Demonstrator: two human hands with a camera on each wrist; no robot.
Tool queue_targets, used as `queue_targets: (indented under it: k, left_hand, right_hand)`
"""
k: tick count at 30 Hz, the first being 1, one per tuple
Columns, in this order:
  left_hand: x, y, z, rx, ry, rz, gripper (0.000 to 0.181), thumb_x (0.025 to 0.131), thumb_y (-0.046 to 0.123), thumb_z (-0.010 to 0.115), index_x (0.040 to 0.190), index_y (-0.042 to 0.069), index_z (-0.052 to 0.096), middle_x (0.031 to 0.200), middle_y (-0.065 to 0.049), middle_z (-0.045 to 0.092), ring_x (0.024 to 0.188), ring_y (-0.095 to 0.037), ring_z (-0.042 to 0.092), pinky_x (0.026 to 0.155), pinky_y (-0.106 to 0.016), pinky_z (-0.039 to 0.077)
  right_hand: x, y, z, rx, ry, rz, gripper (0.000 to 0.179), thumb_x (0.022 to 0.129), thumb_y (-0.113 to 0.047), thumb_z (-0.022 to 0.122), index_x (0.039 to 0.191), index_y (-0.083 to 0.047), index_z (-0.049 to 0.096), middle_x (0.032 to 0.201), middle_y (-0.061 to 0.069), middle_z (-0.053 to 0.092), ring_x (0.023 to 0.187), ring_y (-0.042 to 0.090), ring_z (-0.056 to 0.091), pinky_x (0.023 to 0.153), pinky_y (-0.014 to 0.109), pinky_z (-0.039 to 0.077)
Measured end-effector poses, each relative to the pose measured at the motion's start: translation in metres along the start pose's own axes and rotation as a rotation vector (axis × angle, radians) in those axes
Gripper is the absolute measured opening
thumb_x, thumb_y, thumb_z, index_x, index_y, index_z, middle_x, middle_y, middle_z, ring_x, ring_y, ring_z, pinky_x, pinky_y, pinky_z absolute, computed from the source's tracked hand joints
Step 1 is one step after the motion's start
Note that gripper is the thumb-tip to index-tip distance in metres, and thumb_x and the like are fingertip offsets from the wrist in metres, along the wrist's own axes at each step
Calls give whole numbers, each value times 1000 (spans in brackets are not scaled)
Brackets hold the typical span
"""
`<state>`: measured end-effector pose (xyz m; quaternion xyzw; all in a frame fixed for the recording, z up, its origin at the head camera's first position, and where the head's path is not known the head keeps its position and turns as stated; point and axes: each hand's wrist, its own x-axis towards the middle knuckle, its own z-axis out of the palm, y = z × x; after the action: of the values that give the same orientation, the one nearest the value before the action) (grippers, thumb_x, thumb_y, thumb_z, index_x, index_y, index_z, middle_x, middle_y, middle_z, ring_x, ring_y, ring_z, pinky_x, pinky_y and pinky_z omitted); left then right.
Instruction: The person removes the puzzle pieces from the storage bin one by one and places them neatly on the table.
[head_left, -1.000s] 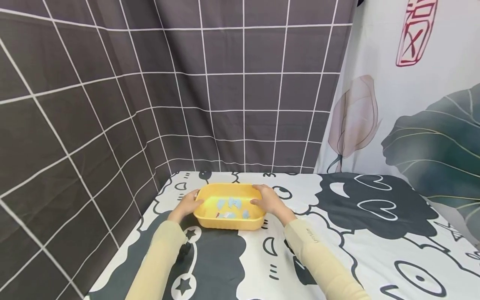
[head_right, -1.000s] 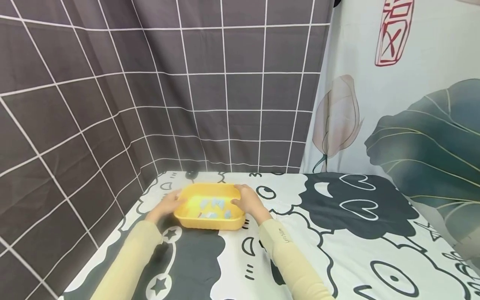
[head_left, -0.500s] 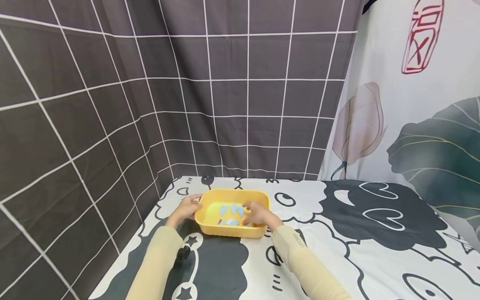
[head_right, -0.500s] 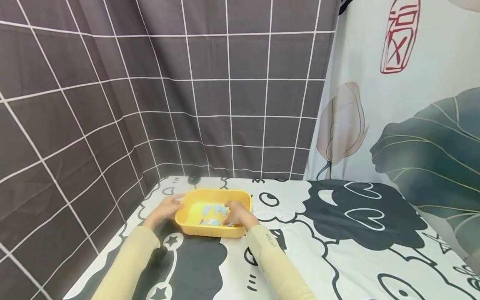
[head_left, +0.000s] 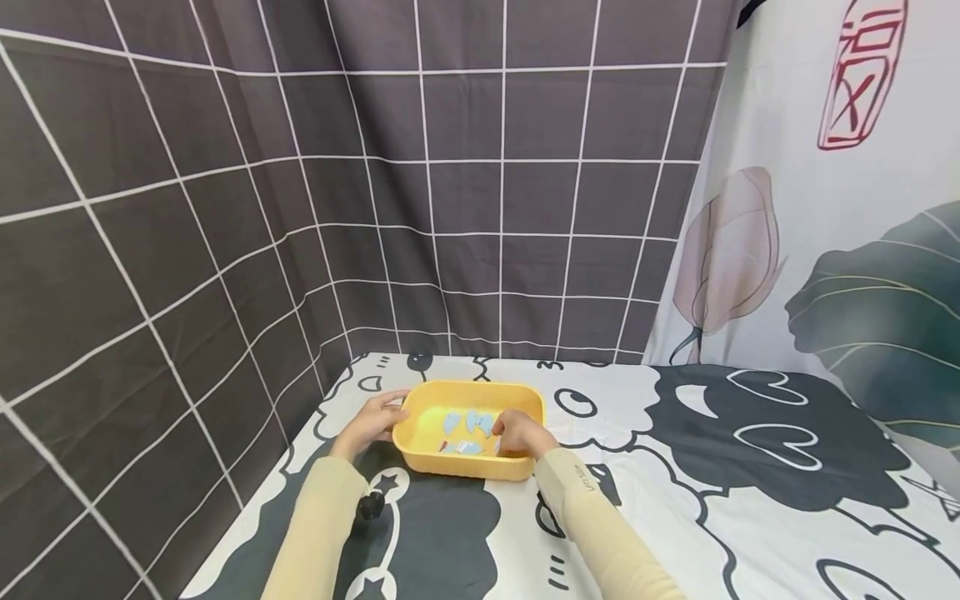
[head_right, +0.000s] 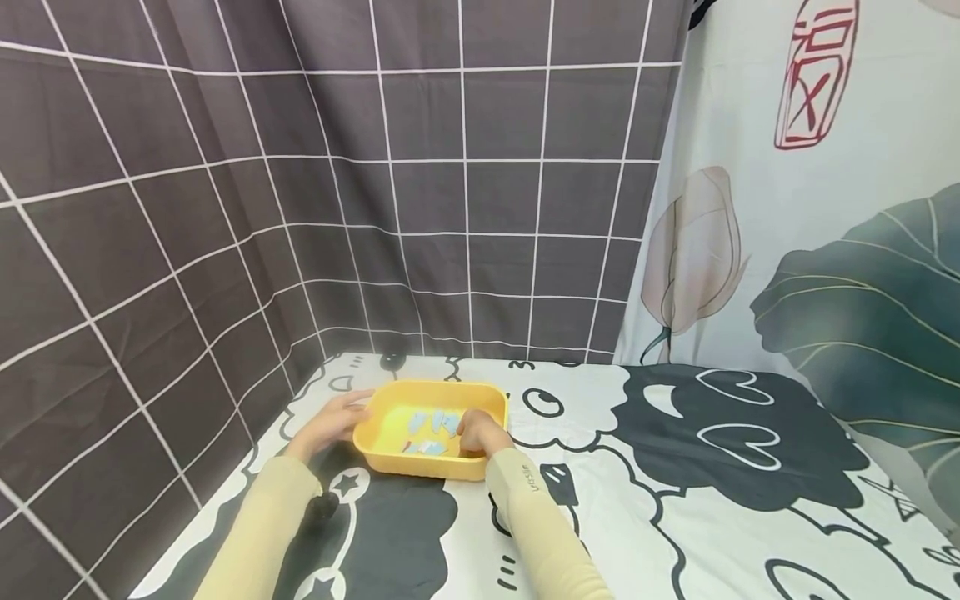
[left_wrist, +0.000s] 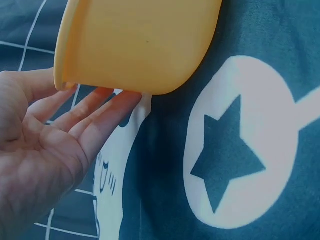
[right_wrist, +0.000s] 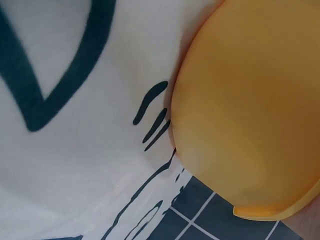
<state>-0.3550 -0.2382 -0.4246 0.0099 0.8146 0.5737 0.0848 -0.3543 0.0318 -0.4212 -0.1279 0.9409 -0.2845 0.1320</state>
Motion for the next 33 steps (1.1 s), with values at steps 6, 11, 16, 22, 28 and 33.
queue_targets:
  k: [6,11,16,22,28,33]
  left_hand:
    - [0,-2,-3,-40,-27,9,53,91,11,52,142,6,37,131,-29,52,89,-17,68,76,-35,58]
    - [2,-3,-4,-55,-27,5,52,92,10,51,142,5,37,131,-28,52,92,-22,68,78,-37,58]
    - [0,-1,1,-37,16,8,49,92,8,50,139,1,40,135,-28,49,96,-25,68,77,-37,58]
    - [-1,5,8,9,59,22,45,92,5,48,136,-3,42,134,-27,50,89,-26,68,70,-36,59]
    - [2,6,13,36,103,38,45,91,4,48,135,-5,43,134,-26,51,99,-32,66,70,-37,59]
    - [2,7,10,46,114,30,45,91,4,48,135,-5,43,134,-25,51,101,-33,66,72,-37,59]
  right_hand:
    - [-1,-5,-1,3,9,43,34,67,0,76,100,-1,65,101,8,66,82,17,54,80,30,52]
    - [-2,-7,-3,-39,11,27,35,67,-1,76,100,-1,64,98,7,64,80,16,52,78,28,50]
    - [0,-4,-3,-24,5,25,35,68,-2,75,101,-1,65,103,8,65,83,17,54,82,29,51]
    - [1,-1,-4,-39,23,8,41,65,0,75,106,1,67,111,11,67,91,18,57,91,34,51]
    - [2,2,-8,-59,17,-19,38,65,5,69,102,1,67,104,9,66,86,18,54,81,28,51]
    - [5,2,-7,-57,14,-35,35,64,8,64,97,0,66,92,5,61,78,16,49,67,21,42]
